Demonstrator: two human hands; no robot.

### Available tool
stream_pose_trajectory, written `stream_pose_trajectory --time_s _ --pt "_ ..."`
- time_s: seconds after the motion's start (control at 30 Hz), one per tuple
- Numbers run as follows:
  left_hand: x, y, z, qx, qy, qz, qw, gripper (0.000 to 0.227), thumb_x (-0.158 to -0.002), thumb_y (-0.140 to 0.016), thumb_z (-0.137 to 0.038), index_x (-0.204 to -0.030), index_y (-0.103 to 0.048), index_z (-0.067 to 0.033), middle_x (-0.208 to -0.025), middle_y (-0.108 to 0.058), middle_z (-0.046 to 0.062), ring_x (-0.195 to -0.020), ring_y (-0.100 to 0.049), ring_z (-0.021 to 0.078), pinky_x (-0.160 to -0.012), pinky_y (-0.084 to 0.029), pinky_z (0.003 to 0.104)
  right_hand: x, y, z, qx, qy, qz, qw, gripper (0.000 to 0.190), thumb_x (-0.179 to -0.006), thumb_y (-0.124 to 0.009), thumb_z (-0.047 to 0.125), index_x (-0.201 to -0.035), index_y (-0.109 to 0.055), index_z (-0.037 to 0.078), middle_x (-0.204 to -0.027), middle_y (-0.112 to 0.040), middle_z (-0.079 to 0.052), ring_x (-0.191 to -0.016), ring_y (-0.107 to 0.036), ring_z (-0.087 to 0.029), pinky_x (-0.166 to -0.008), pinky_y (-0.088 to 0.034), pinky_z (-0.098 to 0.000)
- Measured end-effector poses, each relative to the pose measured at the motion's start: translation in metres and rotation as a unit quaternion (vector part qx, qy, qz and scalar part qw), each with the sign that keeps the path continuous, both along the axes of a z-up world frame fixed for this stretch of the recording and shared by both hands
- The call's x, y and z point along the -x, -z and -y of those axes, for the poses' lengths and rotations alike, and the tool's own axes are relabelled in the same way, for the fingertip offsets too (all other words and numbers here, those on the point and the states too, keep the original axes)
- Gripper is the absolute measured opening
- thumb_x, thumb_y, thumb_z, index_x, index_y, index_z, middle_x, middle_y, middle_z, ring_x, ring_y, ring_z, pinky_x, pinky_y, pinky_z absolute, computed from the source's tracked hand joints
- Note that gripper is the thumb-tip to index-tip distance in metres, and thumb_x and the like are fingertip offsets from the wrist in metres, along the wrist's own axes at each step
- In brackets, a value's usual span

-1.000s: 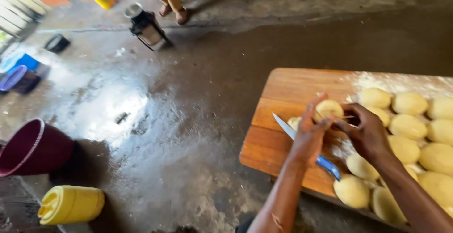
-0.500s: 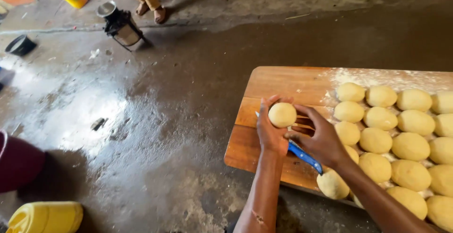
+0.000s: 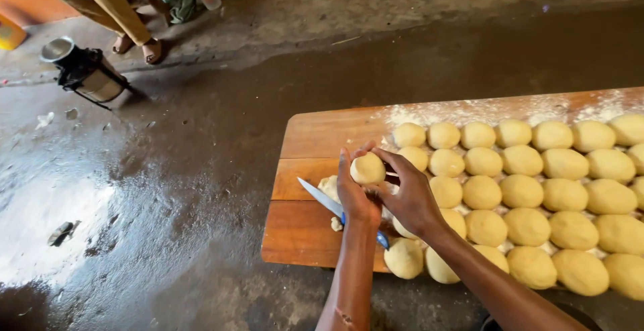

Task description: Cutting and rolling dough into small balls on a floured wooden board

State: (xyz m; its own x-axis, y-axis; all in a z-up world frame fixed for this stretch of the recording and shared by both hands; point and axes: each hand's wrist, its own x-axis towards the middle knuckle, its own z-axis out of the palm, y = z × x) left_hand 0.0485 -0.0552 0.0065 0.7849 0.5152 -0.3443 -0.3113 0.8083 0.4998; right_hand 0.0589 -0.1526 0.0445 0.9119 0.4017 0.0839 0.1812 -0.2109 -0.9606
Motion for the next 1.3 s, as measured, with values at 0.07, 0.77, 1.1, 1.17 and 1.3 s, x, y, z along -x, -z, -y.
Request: stream_pose_trajectory --time_s 0.07,0.77,1.1,1.17,1.3 --pt "-0.005 0.005 0.009 -0.011 0.002 -0.001 1.000 0.045 -0.107 -0.057 -0.045 -0.095 -0.075 -0.0065 -0.119 -0.080 0.018 -0.109 -0.076 0.0255 -0.098 -0.062 0.038 -0.006 0.008 0.011 0.018 0.003 0.000 1.000 0.075 -0.079 -0.093 0.011 -0.148 -0.064 0.009 -0.142 -0.067 -0.015 -0.128 -0.068 -0.033 -0.105 -0.061 -0.0429" --pt "-0.025 -0.019 0.076 -0.470 0.184 -0.194 0.841 0.041 -0.102 -0.059 -0.036 -0.132 -0.074 -0.0131 -0.131 -0.074 0.009 -0.114 -0.070 0.0241 -0.095 -0.057 0.038 -0.149 0.023 0.378 0.084 0.326 0.193 0.922 0.062 -0.079 -0.088 0.012 -0.137 -0.067 0.013 -0.133 -0.066 -0.008 -0.118 -0.062 -0.021 -0.101 -0.053 -0.0326" --pt "-0.044 0.080 0.014 -0.472 0.058 -0.133 0.870 0.033 -0.109 -0.064 -0.026 -0.122 -0.068 0.0045 -0.123 -0.075 0.021 -0.108 -0.072 0.0265 -0.077 -0.063 0.037 -0.275 0.103 0.532 0.326 0.381 0.120 0.857 0.047 -0.084 -0.083 0.033 -0.128 -0.074 0.018 -0.129 -0.074 -0.006 -0.120 -0.066 -0.028 -0.099 -0.047 -0.0433" --pt "-0.040 0.060 0.021 -0.473 0.073 -0.143 0.866 0.032 -0.109 -0.064 -0.026 -0.122 -0.069 0.0031 -0.121 -0.074 0.019 -0.107 -0.071 0.0250 -0.079 -0.062 0.036 -0.240 0.050 0.500 0.347 0.350 0.029 0.870 0.046 -0.090 -0.082 0.031 -0.133 -0.072 0.018 -0.135 -0.072 -0.007 -0.123 -0.065 -0.029 -0.102 -0.047 -0.0439" --pt "-0.033 0.037 0.024 -0.501 0.106 -0.166 0.843 0.028 -0.108 -0.060 -0.027 -0.122 -0.070 -0.0039 -0.111 -0.074 0.016 -0.086 -0.070 0.0239 -0.081 -0.058 0.032 -0.268 0.078 0.532 0.495 0.209 0.090 0.838 0.046 -0.093 -0.071 0.034 -0.135 -0.071 0.016 -0.137 -0.073 -0.013 -0.123 -0.068 -0.038 -0.098 -0.051 -0.0511"
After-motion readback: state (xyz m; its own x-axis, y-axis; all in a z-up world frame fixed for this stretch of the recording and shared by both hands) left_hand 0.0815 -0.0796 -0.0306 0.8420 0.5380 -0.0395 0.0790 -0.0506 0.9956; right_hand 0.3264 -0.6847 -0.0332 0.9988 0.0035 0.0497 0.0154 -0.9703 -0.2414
